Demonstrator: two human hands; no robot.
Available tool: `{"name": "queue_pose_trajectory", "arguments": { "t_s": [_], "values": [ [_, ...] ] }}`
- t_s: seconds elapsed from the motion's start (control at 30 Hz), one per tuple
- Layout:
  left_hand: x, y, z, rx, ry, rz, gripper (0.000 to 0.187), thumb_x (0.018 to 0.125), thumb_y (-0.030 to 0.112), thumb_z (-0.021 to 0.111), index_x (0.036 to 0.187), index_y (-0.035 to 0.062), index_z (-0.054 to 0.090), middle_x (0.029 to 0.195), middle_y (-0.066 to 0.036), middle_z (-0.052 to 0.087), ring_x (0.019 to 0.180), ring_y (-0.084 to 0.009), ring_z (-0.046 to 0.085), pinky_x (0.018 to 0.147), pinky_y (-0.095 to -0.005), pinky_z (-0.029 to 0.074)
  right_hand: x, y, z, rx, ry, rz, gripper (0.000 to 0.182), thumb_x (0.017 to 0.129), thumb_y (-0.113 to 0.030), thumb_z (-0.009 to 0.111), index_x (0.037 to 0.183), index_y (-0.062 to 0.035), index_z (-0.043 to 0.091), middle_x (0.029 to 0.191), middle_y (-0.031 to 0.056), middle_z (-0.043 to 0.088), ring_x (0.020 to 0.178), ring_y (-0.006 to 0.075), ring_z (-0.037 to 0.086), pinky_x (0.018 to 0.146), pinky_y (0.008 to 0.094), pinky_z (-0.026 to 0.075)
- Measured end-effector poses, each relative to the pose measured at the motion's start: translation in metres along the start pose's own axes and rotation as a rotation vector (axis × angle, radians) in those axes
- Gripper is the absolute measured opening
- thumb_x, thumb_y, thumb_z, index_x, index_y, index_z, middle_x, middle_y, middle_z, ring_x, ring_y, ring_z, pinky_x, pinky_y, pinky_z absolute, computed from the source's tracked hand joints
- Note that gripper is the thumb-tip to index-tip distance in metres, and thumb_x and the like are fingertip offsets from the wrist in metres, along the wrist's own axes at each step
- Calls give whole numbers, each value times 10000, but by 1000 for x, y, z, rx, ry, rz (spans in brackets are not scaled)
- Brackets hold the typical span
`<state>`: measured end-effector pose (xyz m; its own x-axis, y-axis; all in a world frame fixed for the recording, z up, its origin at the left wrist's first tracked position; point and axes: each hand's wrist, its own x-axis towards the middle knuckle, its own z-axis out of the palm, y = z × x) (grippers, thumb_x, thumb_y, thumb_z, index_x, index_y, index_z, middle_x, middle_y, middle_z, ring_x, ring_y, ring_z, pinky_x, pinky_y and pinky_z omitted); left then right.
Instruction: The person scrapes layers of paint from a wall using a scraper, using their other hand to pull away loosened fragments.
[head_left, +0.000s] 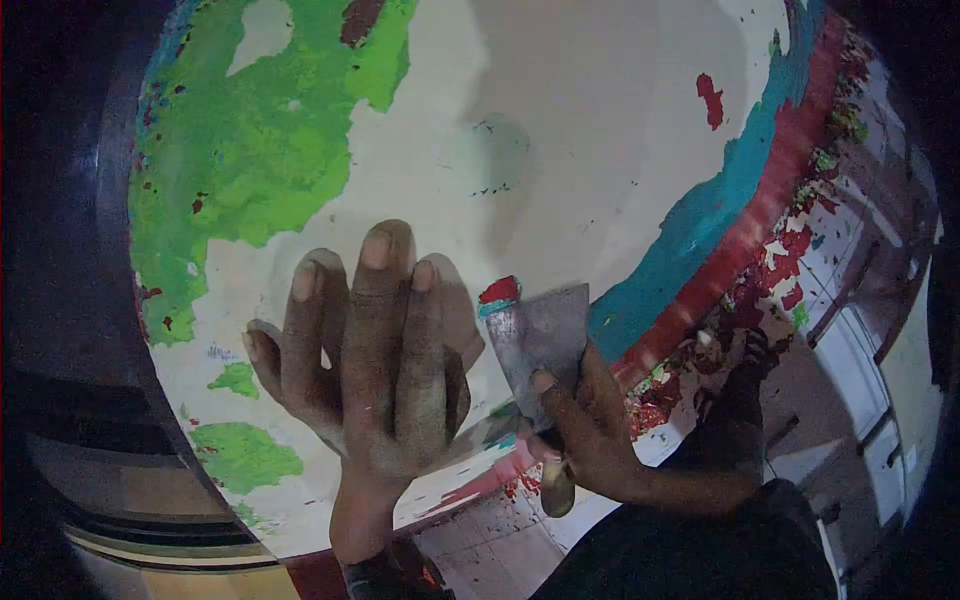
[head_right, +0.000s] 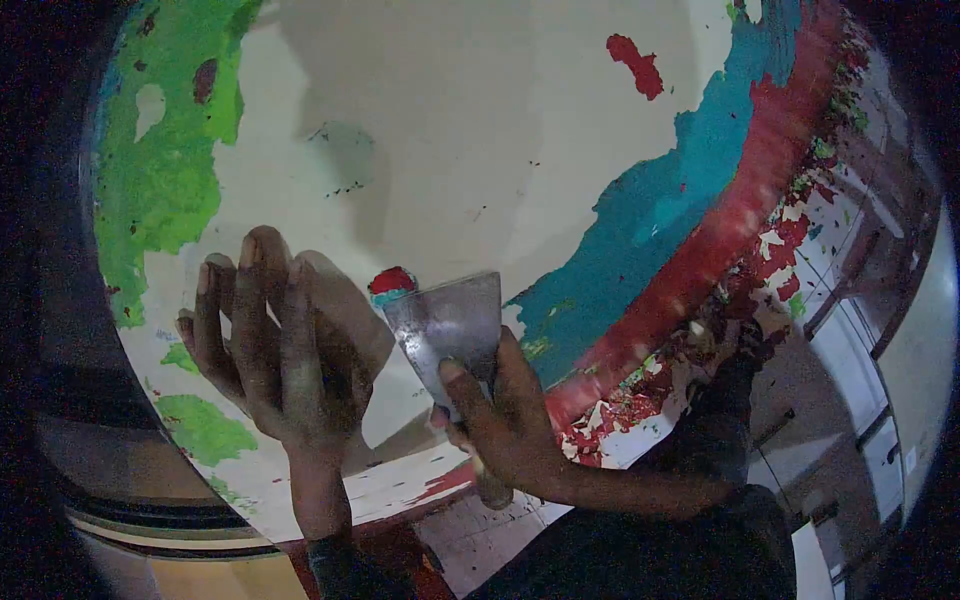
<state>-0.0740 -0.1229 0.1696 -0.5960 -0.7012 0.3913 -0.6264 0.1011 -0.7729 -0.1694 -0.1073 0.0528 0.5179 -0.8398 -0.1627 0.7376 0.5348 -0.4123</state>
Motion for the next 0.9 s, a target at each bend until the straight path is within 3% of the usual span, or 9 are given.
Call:
{"name": "queue_pose_trajectory", "arguments": {
  "t_s": [0.1, 0.2, 0.5, 0.6, 0.9],
  "values": [
    [0, -1, 5, -11, 45, 16, 247, 831, 170, 466, 1054, 105, 551, 1160, -125, 515, 1137, -329, 411, 1005, -449, 180, 2, -2, 0, 30, -63, 28, 279, 870, -221, 465, 1036, -39, 333, 718, 58, 483, 517, 79, 478, 387, 197, 374],
    [1, 1, 1, 24, -3, 1, 247, 831, 160, 462, 1055, 105, 548, 1165, -120, 511, 1136, -329, 413, 1008, -451, 171, 1, -6, 1, -52, 34, 54, 273, 874, -218, 459, 1037, -40, 332, 735, 57, 488, 512, 73, 475, 381, 191, 366],
    [3, 0, 4, -7, 51, 9, 233, 827, 134, 459, 1039, 114, 555, 1160, -114, 517, 1147, -327, 402, 1004, -451, 162, 9, 11, -3, -178, 0, -185, 249, 874, -183, 460, 1037, -41, 337, 770, 62, 491, 550, 71, 485, 393, 180, 363],
    [0, 2, 7, -7, 57, 1, 245, 821, 118, 456, 1045, 117, 554, 1157, -114, 520, 1149, -321, 402, 1005, -448, 161, 9, -2, -3, -8, -20, -88, 263, 867, -172, 470, 1048, -38, 334, 771, 63, 493, 553, 68, 483, 388, 180, 357],
    [-2, -1, 3, -19, 12, -3, 233, 840, 164, 453, 1043, 128, 563, 1175, -99, 510, 1164, -308, 386, 1010, -442, 149, -3, 13, -2, 41, -37, 33, 239, 868, -174, 469, 1027, -51, 339, 674, 62, 490, 440, 69, 432, 352, 192, 330]
  ]
}}
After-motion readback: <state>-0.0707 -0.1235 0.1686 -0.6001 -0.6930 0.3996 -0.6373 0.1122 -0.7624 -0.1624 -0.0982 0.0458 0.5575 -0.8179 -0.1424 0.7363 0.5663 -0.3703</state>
